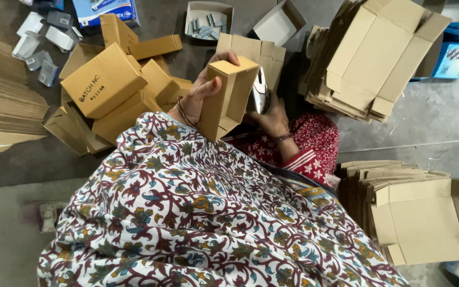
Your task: The person sits on the floor and repeatedly picks up flat cardboard sheets, folds them into small boxes, and uses a handheld stapler to secure the flaps. Finished boxes are placed in a growing pile to the left.
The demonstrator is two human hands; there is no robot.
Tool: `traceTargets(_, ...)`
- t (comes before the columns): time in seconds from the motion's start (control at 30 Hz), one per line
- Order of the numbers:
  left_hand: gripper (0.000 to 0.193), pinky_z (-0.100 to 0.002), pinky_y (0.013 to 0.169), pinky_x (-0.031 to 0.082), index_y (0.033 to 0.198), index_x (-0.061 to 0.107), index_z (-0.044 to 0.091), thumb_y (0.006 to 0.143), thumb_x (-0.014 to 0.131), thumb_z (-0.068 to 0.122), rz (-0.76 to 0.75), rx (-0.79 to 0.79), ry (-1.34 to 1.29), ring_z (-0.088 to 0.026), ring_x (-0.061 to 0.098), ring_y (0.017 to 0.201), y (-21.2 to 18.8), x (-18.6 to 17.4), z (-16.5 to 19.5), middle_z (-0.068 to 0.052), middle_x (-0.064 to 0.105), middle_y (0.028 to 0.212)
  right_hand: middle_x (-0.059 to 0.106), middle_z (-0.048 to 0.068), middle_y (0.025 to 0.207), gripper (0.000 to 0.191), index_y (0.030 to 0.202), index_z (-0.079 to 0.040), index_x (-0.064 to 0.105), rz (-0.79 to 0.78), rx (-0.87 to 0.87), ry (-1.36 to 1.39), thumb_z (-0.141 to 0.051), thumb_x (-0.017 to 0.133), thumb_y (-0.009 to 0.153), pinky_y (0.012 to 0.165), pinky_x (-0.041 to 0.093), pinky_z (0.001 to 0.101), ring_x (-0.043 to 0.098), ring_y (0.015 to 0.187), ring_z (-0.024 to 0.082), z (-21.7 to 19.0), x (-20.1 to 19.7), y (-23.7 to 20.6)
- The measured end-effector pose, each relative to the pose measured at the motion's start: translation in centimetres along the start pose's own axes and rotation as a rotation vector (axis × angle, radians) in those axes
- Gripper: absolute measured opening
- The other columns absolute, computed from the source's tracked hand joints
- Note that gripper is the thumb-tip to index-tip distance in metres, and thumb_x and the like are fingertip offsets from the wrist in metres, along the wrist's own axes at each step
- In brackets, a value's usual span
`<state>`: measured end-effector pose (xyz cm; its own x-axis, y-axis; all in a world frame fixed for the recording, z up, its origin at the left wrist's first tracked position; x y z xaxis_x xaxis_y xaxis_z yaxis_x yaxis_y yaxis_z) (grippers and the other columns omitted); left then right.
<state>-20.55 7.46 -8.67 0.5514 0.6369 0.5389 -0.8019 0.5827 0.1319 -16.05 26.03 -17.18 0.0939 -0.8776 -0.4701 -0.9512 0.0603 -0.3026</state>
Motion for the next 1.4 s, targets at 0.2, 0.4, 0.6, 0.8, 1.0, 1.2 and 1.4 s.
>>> traceTargets(0.2,0.065,-0.033,0.121,0.037,0.135,0.054,0.012,0.089,0.083,0.048,-0.100,-0.001,0.277,-0.018,0.047,0.133,-0.7,0.1,1.1,-0.006,0.049,0.146,0.061,0.017,0.118,0.083,0.152,0.002,0.039,-0.643,0.123,1.489,-0.042,0.073,0.089,0.065,0.054,0.0322,0.062,0.087,0.021,1.1,-1.0,-8.0)
traceTargets(0.4,0.058,-0.032,0.114,0.039,0.131,0.057,0.014,0.089,0.082,0.045,-0.213,-0.074,0.363,-0.019,0.047,0.132,-1.1,1.2,1.5,-0.006,0.044,0.145,0.054,0.015,0.119,0.090,0.155,-0.009,0.034,-0.824,0.146,1.518,-0.032,0.077,0.079,0.075,0.049,0.0328,0.058,0.095,0.023,0.7,-2.1,-14.9)
traceTargets(0.6,0.062,-0.043,0.128,0.032,0.131,0.058,0.018,0.087,0.082,0.053,-0.306,-0.047,0.619,-0.027,0.042,0.151,-0.7,1.5,1.1,-0.011,0.042,0.158,0.057,0.020,0.121,0.086,0.149,0.003,0.041,-0.762,0.125,1.442,-0.030,0.077,0.078,0.077,0.049,0.0364,0.059,0.094,0.027,1.8,-1.7,-14.5)
traceTargets(0.8,0.065,-0.048,0.128,0.034,0.129,0.059,0.022,0.083,0.083,0.060,-0.333,-0.061,0.682,-0.031,0.042,0.153,-0.6,1.0,0.1,-0.014,0.042,0.160,0.061,0.019,0.119,0.089,0.147,-0.002,0.041,-0.641,0.191,1.269,-0.029,0.073,0.069,0.075,0.053,0.0376,0.064,0.096,0.029,2.7,-1.6,-13.5)
traceTargets(1.0,0.063,-0.054,0.130,0.031,0.128,0.059,0.022,0.082,0.086,0.056,-0.355,-0.032,0.744,-0.039,0.036,0.158,-0.6,1.3,-0.1,-0.018,0.041,0.161,0.061,0.015,0.111,0.081,0.148,0.001,0.043,-0.669,0.063,1.273,-0.022,0.067,0.074,0.076,0.055,0.0379,0.063,0.091,0.026,2.1,-1.5,-13.3)
traceTargets(1.2,0.067,-0.054,0.122,0.035,0.128,0.059,0.024,0.076,0.084,0.060,-0.414,-0.083,0.924,-0.040,0.038,0.151,-0.6,1.5,0.0,-0.021,0.041,0.158,0.063,0.013,0.092,0.055,0.128,0.009,0.057,-0.560,0.010,1.022,-0.027,0.062,0.087,0.063,0.054,0.0316,0.064,0.072,0.020,4.1,0.2,-13.6)
traceTargets(1.4,0.066,-0.052,0.124,0.032,0.128,0.059,0.024,0.079,0.082,0.061,-0.408,-0.102,0.973,-0.040,0.035,0.155,-0.6,1.1,-0.8,-0.020,0.044,0.158,0.061,0.017,0.086,0.048,0.128,0.010,0.054,-0.599,0.095,1.026,-0.015,0.066,0.089,0.060,0.052,0.0358,0.061,0.066,0.025,2.8,1.5,-13.6)
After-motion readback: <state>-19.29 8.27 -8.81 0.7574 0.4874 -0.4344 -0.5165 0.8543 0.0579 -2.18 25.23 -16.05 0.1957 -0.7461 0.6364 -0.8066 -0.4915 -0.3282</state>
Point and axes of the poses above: each hand's wrist, its own y-axis towards the middle knuckle, its own x-axis out of the palm, z = x × y, the point moved 5 cm from there along y, towards the middle knuckle
